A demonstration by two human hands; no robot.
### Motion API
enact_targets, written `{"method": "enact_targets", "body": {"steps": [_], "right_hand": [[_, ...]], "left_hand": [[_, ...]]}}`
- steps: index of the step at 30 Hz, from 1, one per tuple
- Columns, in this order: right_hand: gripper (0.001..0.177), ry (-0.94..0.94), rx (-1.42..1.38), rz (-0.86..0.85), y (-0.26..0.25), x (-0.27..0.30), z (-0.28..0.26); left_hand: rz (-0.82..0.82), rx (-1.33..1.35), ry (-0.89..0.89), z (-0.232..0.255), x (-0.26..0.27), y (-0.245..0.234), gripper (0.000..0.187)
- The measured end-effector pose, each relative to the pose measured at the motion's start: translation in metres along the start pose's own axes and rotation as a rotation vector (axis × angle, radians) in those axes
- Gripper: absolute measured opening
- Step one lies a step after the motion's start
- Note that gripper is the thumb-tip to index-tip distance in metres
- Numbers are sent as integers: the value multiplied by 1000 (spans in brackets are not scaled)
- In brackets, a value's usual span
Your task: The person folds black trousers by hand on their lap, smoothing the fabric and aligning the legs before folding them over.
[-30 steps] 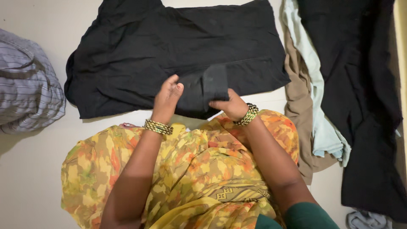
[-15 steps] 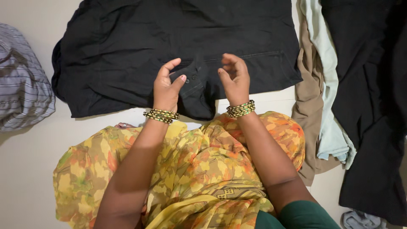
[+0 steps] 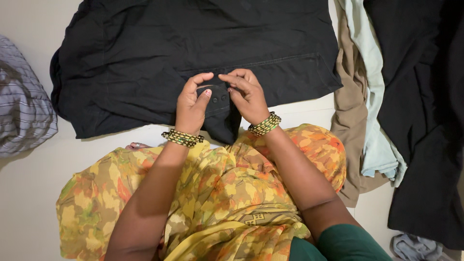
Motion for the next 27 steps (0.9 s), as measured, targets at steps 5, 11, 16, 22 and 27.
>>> {"method": "enact_targets", "body": {"steps": [5,11,16,22,27], "right_hand": [[20,82,167,81,0,2,4],[26,129,151,5,5,1,12],[40,240,-264,-227,7,2,20],[30,566,-766,-385,13,5,33],[40,449,-983,-516,7,5,45]], "left_hand": [[7,-194,173,-2,1,-3,16],[-15,-281,135,-5,1,-8,18],[-22,-205,56,-10,1,-9,17],[-5,-115,24,-12,0,-9,14],[-37,9,-2,-16,-1,-14,13]]}}
Point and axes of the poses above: each hand's wrist, its own x-axis away from the middle knuckle, its own y-axis out of the palm, z = x × y, the point moved 1 cm from there along -x, towards the middle knuckle, and after that the axes turned 13 degrees about x, right-handed, at the moved point
